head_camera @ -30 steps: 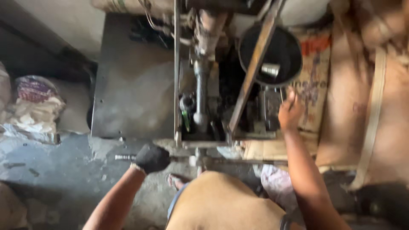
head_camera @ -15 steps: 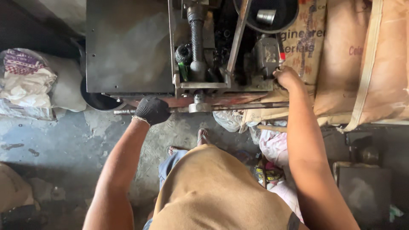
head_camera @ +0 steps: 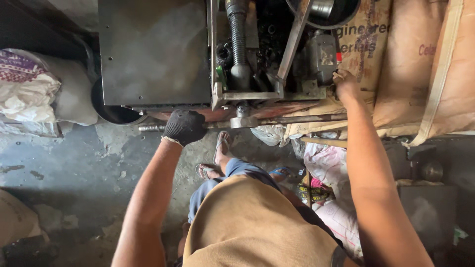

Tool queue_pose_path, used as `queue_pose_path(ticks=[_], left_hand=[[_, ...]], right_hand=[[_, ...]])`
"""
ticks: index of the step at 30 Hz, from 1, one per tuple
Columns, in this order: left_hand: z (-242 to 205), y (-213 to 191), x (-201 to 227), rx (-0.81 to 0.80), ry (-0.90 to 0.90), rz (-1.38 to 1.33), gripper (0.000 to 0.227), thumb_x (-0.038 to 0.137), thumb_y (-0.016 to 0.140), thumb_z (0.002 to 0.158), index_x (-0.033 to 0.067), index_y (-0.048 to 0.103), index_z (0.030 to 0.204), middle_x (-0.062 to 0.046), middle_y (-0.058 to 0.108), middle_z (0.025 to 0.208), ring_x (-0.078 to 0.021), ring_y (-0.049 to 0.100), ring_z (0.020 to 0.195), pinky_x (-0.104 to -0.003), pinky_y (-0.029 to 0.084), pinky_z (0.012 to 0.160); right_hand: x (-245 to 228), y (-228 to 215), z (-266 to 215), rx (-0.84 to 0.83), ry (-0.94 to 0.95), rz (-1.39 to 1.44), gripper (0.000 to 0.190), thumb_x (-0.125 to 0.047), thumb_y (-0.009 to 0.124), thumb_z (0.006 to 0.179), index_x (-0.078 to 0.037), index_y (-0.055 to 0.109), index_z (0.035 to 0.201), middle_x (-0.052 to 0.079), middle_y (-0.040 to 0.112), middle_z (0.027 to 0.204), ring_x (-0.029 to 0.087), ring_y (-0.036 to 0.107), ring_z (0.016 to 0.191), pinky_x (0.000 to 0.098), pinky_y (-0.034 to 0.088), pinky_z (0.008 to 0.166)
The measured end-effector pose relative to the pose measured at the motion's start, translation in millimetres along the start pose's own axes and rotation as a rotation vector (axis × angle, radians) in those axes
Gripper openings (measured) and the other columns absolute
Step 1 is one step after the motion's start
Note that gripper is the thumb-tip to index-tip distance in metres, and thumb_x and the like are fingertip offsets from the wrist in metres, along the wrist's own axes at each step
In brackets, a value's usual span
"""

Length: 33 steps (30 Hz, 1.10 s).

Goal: The person operates a manual press machine by turning a crank and placing small metal pieces into a mold. They repeatedly cycle the press and remove the formed pieces, placing them into a container.

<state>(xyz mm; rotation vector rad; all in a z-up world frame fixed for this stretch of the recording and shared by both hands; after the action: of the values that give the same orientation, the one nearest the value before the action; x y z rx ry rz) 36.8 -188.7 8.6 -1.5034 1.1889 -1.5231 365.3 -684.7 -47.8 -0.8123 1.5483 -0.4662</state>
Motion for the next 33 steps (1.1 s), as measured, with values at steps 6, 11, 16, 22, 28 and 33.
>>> queue_pose_path(ticks=[6, 11, 16, 22, 28, 33], left_hand=[[-24, -8, -59, -0.292, -0.145, 0.085, 0.048, 0.059, 0.066, 0.083, 0.0141, 0.080, 0.085, -0.014, 0.075, 0.091, -0.0354, 0.073, 0.085, -0.049, 0.059, 0.076], [-41, -7, -81, -0.157, -0.203, 0.054, 0.033, 0.046, 0.067, 0.080, 0.0160, 0.079, 0.089, -0.013, 0.076, 0.091, -0.0364, 0.073, 0.085, -0.050, 0.058, 0.074], [-40, -2, -84, -0.095, -0.241, 0.002, 0.025, 0.038, 0.068, 0.077, 0.0150, 0.077, 0.081, -0.013, 0.075, 0.086, -0.0363, 0.072, 0.082, -0.048, 0.057, 0.074], [-38, 1, -84, -0.194, -0.313, 0.024, 0.025, 0.040, 0.068, 0.079, 0.0156, 0.073, 0.076, -0.012, 0.073, 0.081, -0.0368, 0.071, 0.080, -0.051, 0.056, 0.070], [-39, 0, -83, -0.212, -0.349, 0.052, 0.019, 0.036, 0.068, 0.076, 0.0181, 0.074, 0.080, -0.011, 0.073, 0.083, -0.0360, 0.071, 0.083, -0.050, 0.057, 0.071], [-40, -3, -84, -0.203, -0.373, 0.007, 0.018, 0.035, 0.070, 0.073, 0.0191, 0.075, 0.079, -0.011, 0.073, 0.082, -0.0360, 0.072, 0.084, -0.050, 0.057, 0.072]], right_hand=[[-7, -7, -7, 0.182, -0.124, -0.418, 0.041, -0.013, 0.064, 0.099, -0.002, 0.060, 0.138, 0.029, 0.064, 0.123, 0.045, 0.059, 0.119, 0.0485, 0.046, 0.100], [-35, -7, -33, 0.272, -0.411, -0.408, 0.039, -0.005, 0.060, 0.096, -0.003, 0.064, 0.135, 0.027, 0.065, 0.109, 0.045, 0.062, 0.104, 0.0516, 0.050, 0.093], [-113, -17, -13, 0.242, -0.448, -0.409, 0.024, -0.009, 0.061, 0.102, -0.005, 0.070, 0.123, 0.020, 0.072, 0.110, 0.039, 0.067, 0.104, 0.0460, 0.053, 0.092], [-241, 79, 84, 0.005, -0.394, 0.171, 0.023, -0.019, 0.072, 0.101, -0.008, 0.075, 0.121, 0.012, 0.078, 0.104, 0.022, 0.072, 0.092, 0.0313, 0.057, 0.084], [-306, 160, 144, 0.050, -0.821, -0.011, 0.041, -0.017, 0.082, 0.091, 0.007, 0.067, 0.121, 0.022, 0.070, 0.117, 0.036, 0.070, 0.101, 0.0400, 0.057, 0.086], [-313, 161, 135, 0.002, -0.720, -0.148, 0.028, -0.022, 0.084, 0.097, 0.002, 0.072, 0.102, 0.019, 0.073, 0.099, 0.036, 0.071, 0.092, 0.0399, 0.055, 0.082]])
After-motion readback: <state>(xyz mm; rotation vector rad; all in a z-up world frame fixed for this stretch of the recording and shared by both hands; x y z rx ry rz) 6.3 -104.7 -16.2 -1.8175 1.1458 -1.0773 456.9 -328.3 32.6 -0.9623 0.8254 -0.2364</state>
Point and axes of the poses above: each hand's wrist, its own z-axis towards the middle knuckle, its own y-axis out of the palm, x = y × z, the point moved 5 cm from there along z, towards the middle knuckle
